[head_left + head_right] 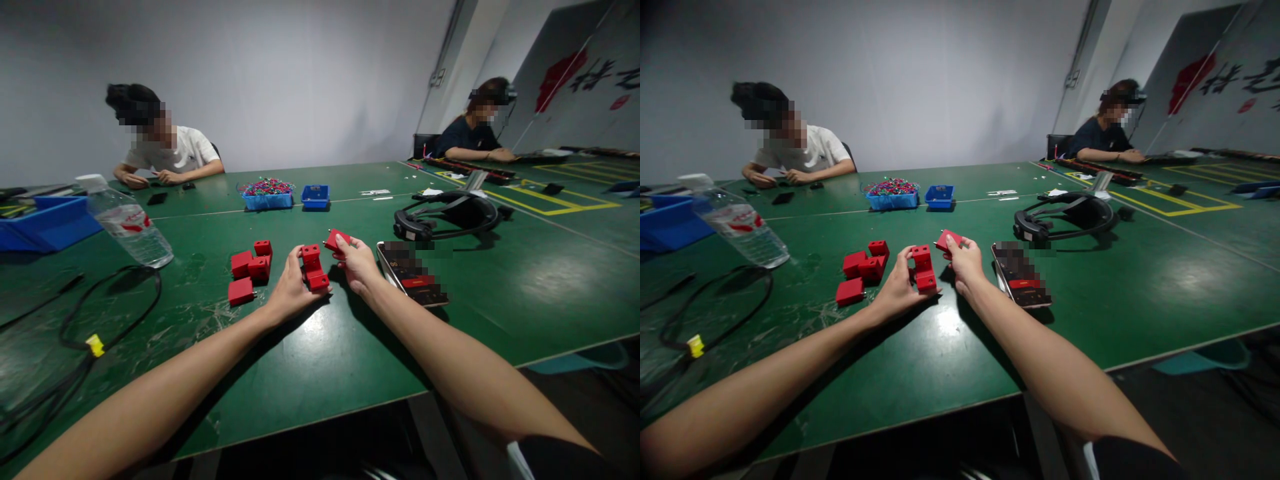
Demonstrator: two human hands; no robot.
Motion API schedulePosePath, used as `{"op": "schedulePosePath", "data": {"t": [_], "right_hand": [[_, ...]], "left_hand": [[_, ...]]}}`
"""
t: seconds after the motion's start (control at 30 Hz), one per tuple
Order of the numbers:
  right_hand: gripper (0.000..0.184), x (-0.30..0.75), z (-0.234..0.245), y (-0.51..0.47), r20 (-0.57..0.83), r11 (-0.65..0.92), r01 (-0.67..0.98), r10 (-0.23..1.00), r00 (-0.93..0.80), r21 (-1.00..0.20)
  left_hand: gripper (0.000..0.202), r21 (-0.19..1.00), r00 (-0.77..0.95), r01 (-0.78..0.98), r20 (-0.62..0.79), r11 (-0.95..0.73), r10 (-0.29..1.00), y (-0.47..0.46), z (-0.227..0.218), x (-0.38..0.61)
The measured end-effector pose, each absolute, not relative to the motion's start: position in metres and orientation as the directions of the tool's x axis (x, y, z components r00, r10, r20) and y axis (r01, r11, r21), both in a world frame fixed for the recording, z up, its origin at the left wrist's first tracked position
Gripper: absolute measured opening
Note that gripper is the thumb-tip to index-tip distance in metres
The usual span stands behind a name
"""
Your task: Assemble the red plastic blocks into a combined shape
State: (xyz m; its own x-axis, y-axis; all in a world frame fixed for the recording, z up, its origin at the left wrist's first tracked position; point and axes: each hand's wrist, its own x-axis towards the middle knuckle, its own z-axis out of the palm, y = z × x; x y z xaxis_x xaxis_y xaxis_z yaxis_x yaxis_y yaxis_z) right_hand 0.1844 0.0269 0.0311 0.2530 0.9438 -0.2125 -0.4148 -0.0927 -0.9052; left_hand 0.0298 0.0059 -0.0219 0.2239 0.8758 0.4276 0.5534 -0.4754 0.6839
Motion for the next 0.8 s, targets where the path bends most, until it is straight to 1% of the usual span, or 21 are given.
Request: {"op": "schedulePosePath", "data": {"t": [0.07,0.13,0.33,0.53,0.67,0.8], "right_hand": [[0.011,0.1835,0.0316,0.0271,-0.221,-0.105,-0.402,0.942,0.254,-0.909],[0.008,0.1818,0.0312,0.0272,-0.235,-0.120,-0.401,0.939,0.252,-0.908],[0.019,0.1768,0.0280,0.0283,-0.276,-0.153,-0.444,0.934,0.228,-0.883],[0.027,0.1777,0.0312,0.0256,-0.341,-0.205,-0.530,0.924,0.173,-0.823],[0.030,0.1781,0.0316,0.0247,-0.336,-0.205,-0.565,0.932,0.136,-0.799],[0.029,0.1774,0.0294,0.0275,-0.347,-0.199,-0.577,0.924,0.157,-0.792]], "left_hand": [[0.102,0.687,0.221,0.554,0.423,-0.471,0.878,0.0063,-0.0218,0.0292],[0.102,0.686,0.218,0.556,0.425,-0.470,0.879,0.0066,-0.0216,0.0286],[0.100,0.690,0.226,0.544,0.427,-0.477,0.876,0.0067,-0.0201,0.0278],[0.098,0.699,0.224,0.534,0.426,-0.477,0.876,0.0064,-0.0199,0.0281],[0.099,0.705,0.224,0.525,0.426,-0.477,0.876,0.0067,-0.0206,0.0282],[0.100,0.697,0.225,0.531,0.432,-0.482,0.873,0.0068,-0.0209,0.0277]]}}
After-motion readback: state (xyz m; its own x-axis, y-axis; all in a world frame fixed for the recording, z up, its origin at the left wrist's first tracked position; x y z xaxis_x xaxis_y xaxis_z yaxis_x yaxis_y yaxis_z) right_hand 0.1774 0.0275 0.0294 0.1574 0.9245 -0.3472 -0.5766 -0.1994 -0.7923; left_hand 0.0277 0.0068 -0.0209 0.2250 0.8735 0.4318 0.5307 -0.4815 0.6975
